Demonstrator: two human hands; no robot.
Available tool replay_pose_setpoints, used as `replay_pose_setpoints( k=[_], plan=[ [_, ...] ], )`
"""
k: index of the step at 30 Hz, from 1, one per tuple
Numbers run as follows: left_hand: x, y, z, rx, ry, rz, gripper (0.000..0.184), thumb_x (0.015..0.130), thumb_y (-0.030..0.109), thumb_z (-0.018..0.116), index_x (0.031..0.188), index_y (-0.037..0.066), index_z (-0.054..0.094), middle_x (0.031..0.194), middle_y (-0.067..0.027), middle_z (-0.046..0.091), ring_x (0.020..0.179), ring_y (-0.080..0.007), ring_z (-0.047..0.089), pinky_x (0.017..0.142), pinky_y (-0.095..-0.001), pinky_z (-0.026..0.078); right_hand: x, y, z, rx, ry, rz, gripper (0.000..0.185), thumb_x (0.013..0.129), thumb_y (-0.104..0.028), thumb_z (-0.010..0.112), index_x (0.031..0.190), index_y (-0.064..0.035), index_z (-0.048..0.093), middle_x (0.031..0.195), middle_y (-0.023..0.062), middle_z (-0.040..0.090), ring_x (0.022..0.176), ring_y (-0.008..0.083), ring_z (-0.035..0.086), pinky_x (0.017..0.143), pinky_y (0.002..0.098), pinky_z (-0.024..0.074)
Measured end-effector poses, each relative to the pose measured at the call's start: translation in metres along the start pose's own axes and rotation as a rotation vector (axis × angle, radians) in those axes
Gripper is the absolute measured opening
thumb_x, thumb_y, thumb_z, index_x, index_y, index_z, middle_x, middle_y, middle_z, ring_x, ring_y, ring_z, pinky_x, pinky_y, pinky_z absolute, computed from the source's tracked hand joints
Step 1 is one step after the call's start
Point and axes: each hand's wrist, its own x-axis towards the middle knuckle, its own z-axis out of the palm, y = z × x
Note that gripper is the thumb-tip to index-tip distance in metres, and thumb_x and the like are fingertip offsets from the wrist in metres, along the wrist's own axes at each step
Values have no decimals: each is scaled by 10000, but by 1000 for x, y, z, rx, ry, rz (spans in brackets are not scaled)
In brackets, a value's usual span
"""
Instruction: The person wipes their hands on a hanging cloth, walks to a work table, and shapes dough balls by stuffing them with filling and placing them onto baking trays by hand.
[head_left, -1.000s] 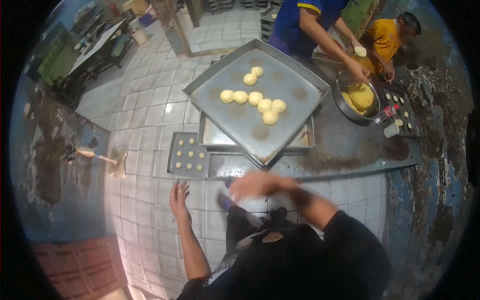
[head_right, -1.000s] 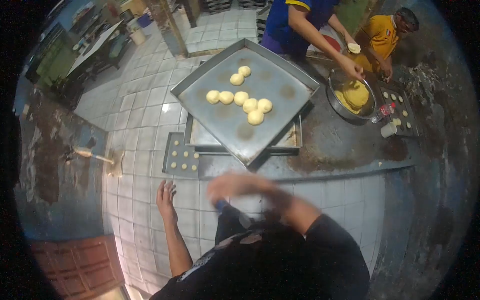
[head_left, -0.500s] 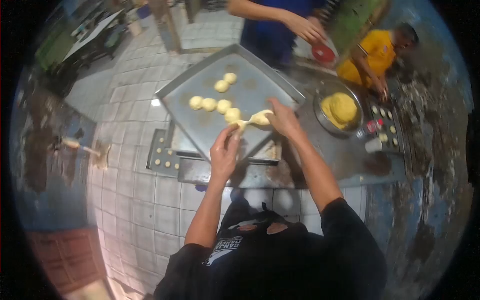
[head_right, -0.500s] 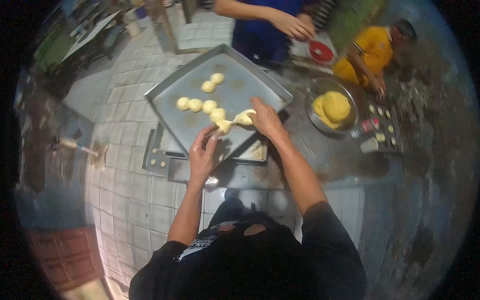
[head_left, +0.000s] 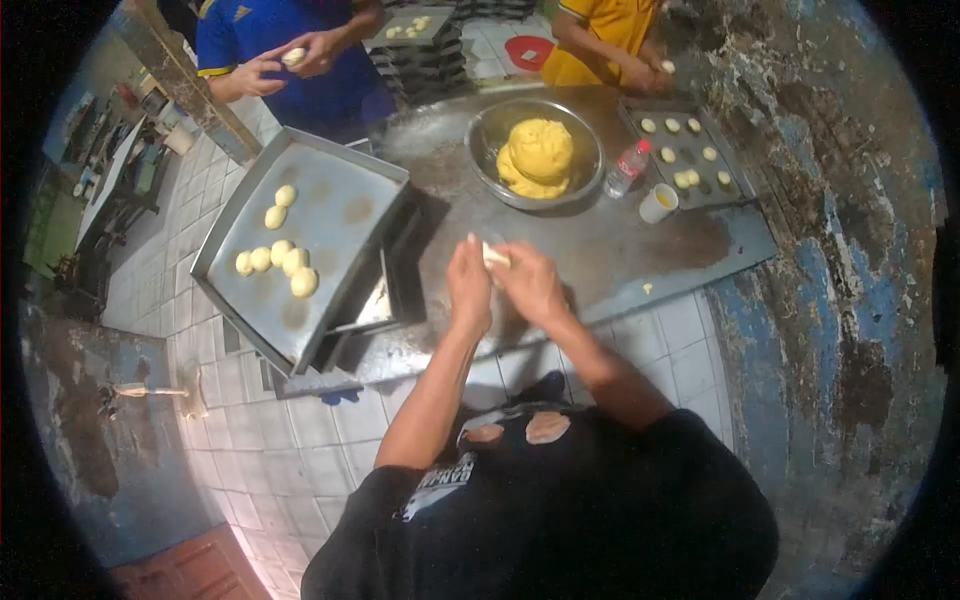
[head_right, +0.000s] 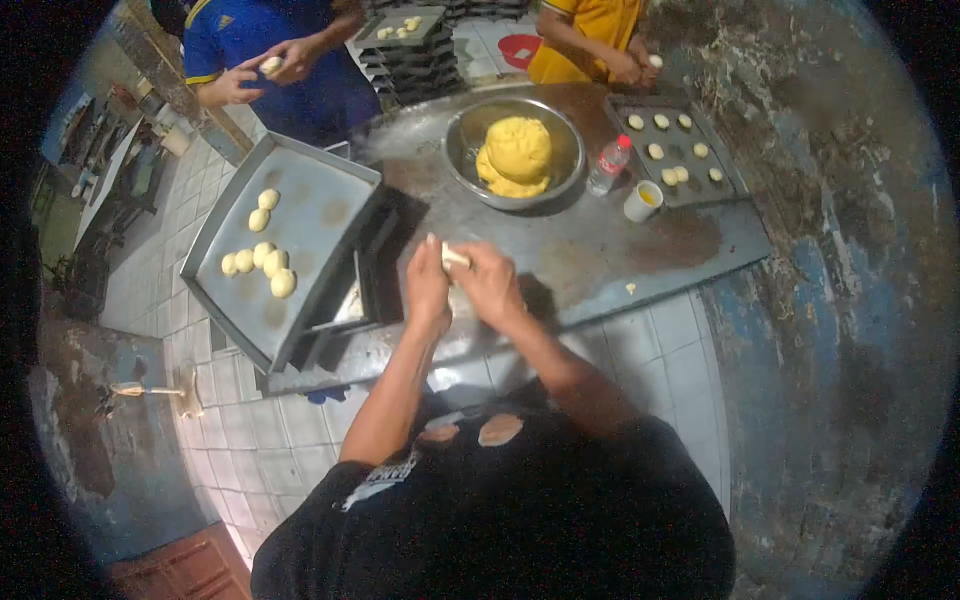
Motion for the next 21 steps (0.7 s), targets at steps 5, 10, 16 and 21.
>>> replay_pose_setpoints(
  k=[5,10,16,21],
  plan=[
    [1,-5,66,-3,-2,-59,408,1080,426,480,965,50,589,793,-1,542,694,-103,499,611,-295,417,7,32,-59,684,-171,142,266,972,-63,649,1224,24,654,1029,34,712,921,88,650,798,267,533],
    [-3,-65,52,87,53,-304,389,1035,331,571,1320,66,581,1120,-53,617,1018,-149,588,874,-310,494,30,84,-61,504,75,56,301,947,-68,661,1241,-7,641,974,115,725,873,197,693,777,311,548],
    [11,-122,45,108,-215,-400,351,934,73,661,1274,12,599,1231,-80,667,1095,-186,643,942,-341,517,65,120,-56,31,-125,-405,231,858,-157,693,1056,-42,727,966,184,691,1000,336,651,898,427,513],
    [83,-83,71,-42,-323,-346,504,832,-67,739,1296,24,567,1191,-94,694,1067,-177,676,951,-317,527,246,210,-117,-230,186,-205,232,916,-165,653,1061,0,729,1107,213,682,1045,392,644,921,452,510]
  ],
)
